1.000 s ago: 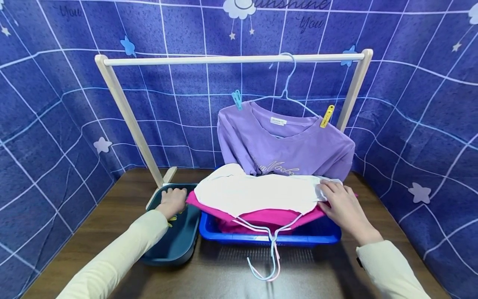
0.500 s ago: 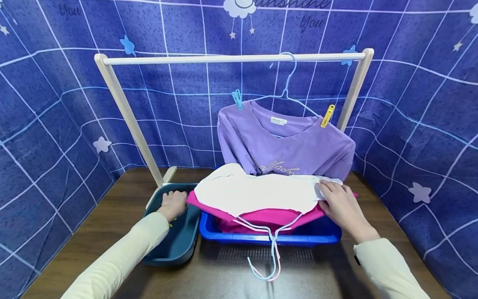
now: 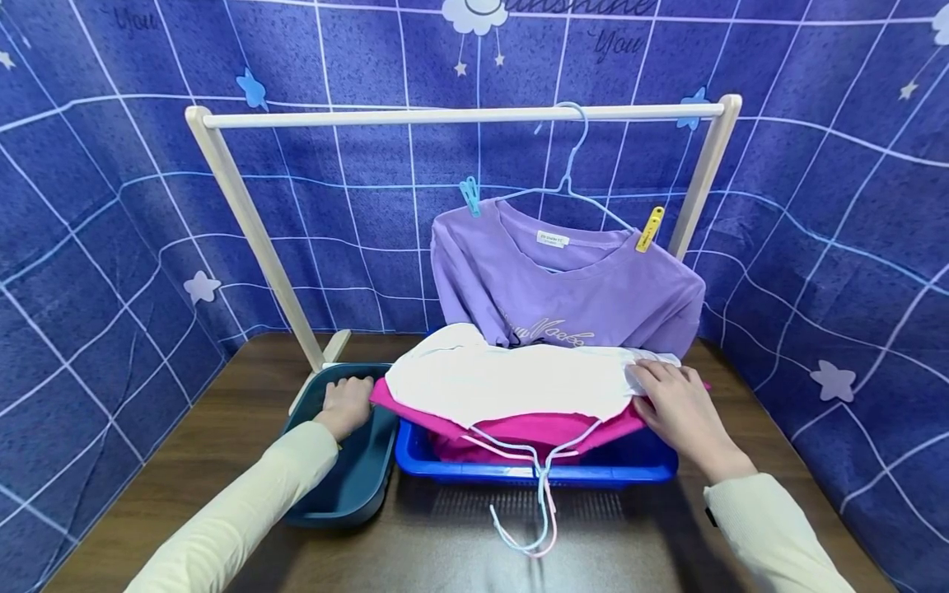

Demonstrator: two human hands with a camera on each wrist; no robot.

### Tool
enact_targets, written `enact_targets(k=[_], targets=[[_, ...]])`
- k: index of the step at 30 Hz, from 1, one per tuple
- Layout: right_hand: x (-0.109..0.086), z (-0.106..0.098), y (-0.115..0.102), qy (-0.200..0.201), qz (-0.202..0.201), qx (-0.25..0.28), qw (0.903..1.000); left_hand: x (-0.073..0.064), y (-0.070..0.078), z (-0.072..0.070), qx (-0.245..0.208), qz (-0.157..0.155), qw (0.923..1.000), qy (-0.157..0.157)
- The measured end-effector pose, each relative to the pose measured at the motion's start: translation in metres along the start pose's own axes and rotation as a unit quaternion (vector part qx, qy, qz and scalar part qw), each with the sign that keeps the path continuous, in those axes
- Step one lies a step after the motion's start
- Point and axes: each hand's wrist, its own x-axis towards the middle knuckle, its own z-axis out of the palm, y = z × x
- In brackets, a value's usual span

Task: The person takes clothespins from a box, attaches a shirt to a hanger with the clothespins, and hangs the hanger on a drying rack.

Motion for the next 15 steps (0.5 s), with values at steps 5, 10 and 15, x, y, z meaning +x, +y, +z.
enact_targets(k=[5, 10, 15], targets=[[0.001, 0.000, 0.002, 0.011, -0.008, 0.012, 0.9998, -0.001, 0.002, -0.004, -0.007, -0.009, 0.9999, -0.006], [0.001, -0.002, 0.002, 0.016, -0.012, 0.016, 0.9997, -0.002, 0.001, -0.009, -0.017, -0.018, 0.9995, -0.018], [0.001, -0.003, 0.003, 0.023, -0.018, 0.020, 0.9994, -0.003, -0.001, -0.012, -0.023, -0.024, 0.9991, -0.024]])
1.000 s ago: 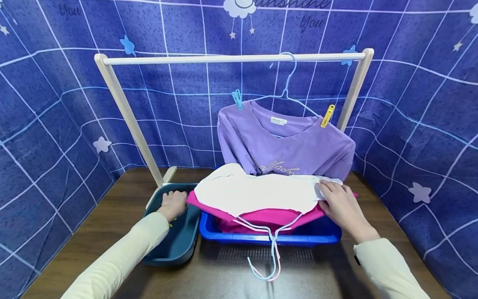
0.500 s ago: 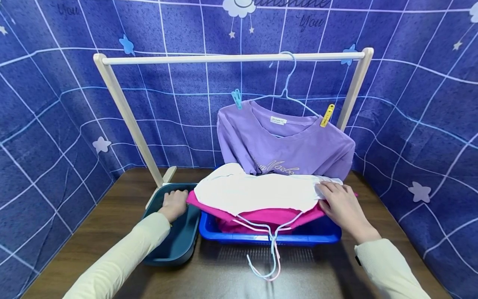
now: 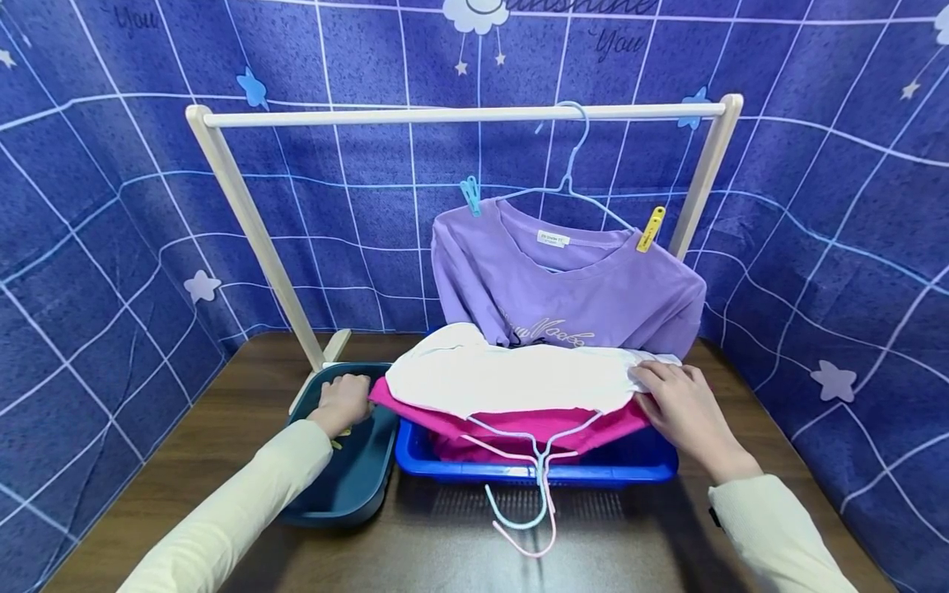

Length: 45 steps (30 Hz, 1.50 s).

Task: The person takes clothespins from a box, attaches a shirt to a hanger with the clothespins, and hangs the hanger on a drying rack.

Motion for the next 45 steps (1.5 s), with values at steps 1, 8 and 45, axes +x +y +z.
enact_targets(k=[1, 8, 45], targets=[[0.000, 0.000, 0.000, 0.002, -0.001, 0.000, 1.0000, 0.000, 0.000, -0.001, -0.002, -0.001, 1.0000, 0.001], [0.001, -0.002, 0.000, 0.009, 0.005, 0.005, 0.9999, -0.004, -0.002, -0.008, -0.013, -0.002, 0.9998, 0.014], [0.017, -0.011, -0.001, 0.014, 0.056, 0.009, 0.9983, -0.019, -0.005, -0.061, -0.138, 0.033, 0.9779, 0.153]])
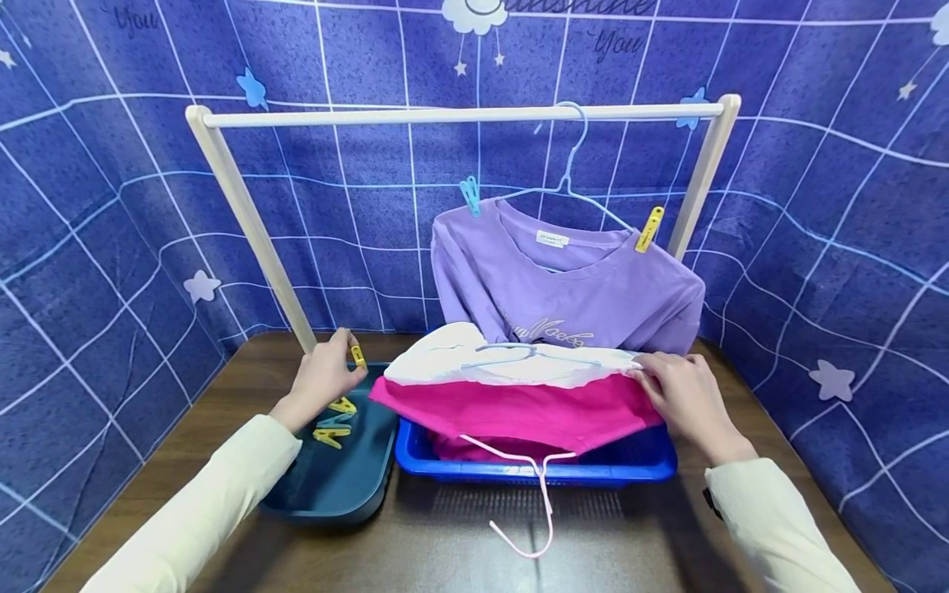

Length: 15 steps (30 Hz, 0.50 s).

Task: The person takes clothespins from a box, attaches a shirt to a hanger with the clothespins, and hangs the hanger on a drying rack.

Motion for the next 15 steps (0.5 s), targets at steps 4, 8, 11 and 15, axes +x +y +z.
enact_targets(k=[4, 8, 11, 15], targets=[[0.002, 0.000, 0.002, 0.003, -0.008, 0.005, 1.0000, -0.001, 0.005, -0.008, -0.017, 0.004, 0.9998, 0.007], [0.003, -0.001, 0.002, -0.004, 0.002, 0.011, 0.9999, -0.002, 0.010, -0.016, -0.036, 0.009, 0.9992, 0.016], [0.003, -0.001, 0.003, -0.011, 0.015, 0.012, 0.9998, -0.003, 0.015, -0.021, -0.046, 0.012, 0.9986, 0.022], [0.004, -0.001, 0.004, -0.019, 0.028, 0.012, 0.9994, -0.004, 0.020, -0.027, -0.056, 0.021, 0.9976, 0.035]])
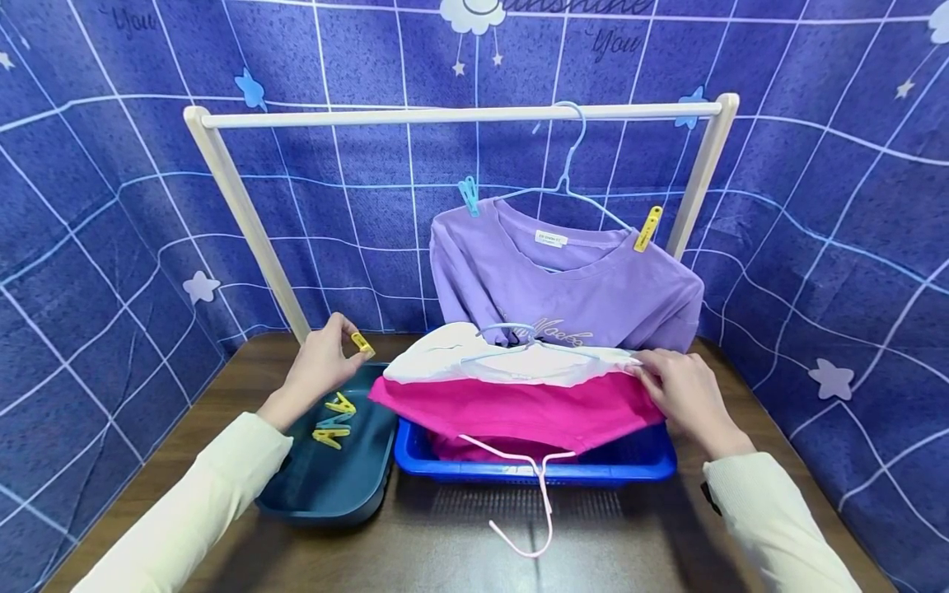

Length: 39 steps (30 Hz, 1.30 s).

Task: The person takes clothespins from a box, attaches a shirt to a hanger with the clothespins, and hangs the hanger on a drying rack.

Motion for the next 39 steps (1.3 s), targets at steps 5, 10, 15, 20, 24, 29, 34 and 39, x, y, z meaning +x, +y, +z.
enact_targets(k=[5, 10, 15, 20, 24, 29, 34, 39], targets=[[0.001, 0.001, 0.001, 0.002, 0.005, 0.002, 1.0000, -0.001, 0.006, -0.004, -0.023, 0.028, 0.9990, 0.027], [0.003, 0.002, 0.001, 0.017, 0.000, 0.000, 0.9999, -0.002, 0.014, -0.008, -0.049, 0.058, 0.9956, 0.055], [0.007, 0.003, 0.001, 0.033, 0.001, -0.004, 0.9994, -0.006, 0.024, -0.010, -0.056, 0.078, 0.9934, 0.064], [0.008, 0.005, 0.001, 0.049, 0.011, -0.006, 0.9987, -0.011, 0.034, -0.009, -0.042, 0.089, 0.9931, 0.064], [0.009, 0.007, 0.001, 0.056, 0.019, -0.008, 0.9982, -0.014, 0.039, -0.009, -0.049, 0.108, 0.9910, 0.063], [0.009, 0.007, 0.000, 0.058, 0.023, -0.023, 0.9978, -0.018, 0.044, -0.009, -0.072, 0.131, 0.9864, 0.069], [0.009, 0.008, 0.000, 0.053, 0.031, -0.038, 0.9974, -0.021, 0.047, -0.008, -0.084, 0.153, 0.9813, 0.081], [0.009, 0.009, -0.002, 0.050, 0.042, -0.045, 0.9968, -0.025, 0.052, -0.006, -0.113, 0.180, 0.9737, 0.082]])
